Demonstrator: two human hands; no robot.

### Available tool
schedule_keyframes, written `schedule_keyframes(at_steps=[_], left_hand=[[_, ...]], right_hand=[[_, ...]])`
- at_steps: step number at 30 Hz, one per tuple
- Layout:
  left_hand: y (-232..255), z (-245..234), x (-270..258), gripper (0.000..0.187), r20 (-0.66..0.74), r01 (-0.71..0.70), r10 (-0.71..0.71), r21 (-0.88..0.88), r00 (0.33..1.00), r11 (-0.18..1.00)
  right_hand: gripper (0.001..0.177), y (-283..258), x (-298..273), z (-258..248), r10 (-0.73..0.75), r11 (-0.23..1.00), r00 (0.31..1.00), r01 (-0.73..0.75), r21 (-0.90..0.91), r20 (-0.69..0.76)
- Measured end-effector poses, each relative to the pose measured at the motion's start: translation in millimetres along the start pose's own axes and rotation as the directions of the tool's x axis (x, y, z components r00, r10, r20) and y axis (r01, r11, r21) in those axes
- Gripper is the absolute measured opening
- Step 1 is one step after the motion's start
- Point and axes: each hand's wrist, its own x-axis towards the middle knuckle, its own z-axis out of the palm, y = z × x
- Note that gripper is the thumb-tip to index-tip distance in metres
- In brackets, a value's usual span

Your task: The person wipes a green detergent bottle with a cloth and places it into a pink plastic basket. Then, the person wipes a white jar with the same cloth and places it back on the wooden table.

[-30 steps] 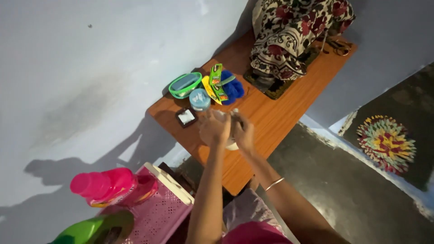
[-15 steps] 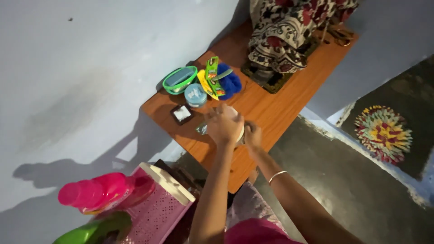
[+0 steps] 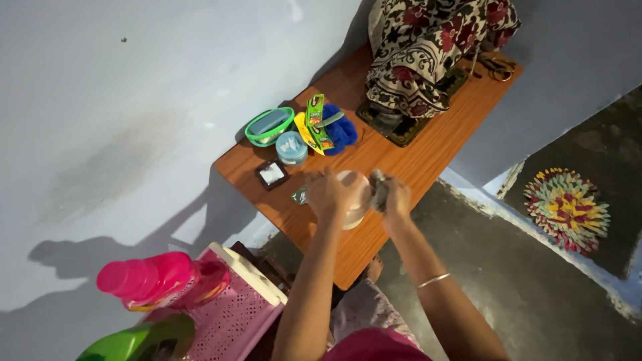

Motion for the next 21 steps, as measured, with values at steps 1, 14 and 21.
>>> schedule_keyframes(at_steps=[1,14,21], left_hand=[[-11,17,7,0.066,0.002,0.002,-0.002,0.001,1.0,1.0],[-43,63,16,0.042,-0.212,-0.268,0.182,-0.511,0.96,0.817],[-30,79,12,0.039,-0.314,-0.083,-0.097,-0.514,0.944,0.854]], right_hand=[[0.03,4,-6,11,0.003,1.0,1.0,-0.003,0.0,-0.001],[0.029,59,74,2,0.148,0.964,0.987,-0.158,-0.214,-0.06],[0.025,74,81,-3,0.289,0.933,0.951,-0.305,-0.192,-0.105]])
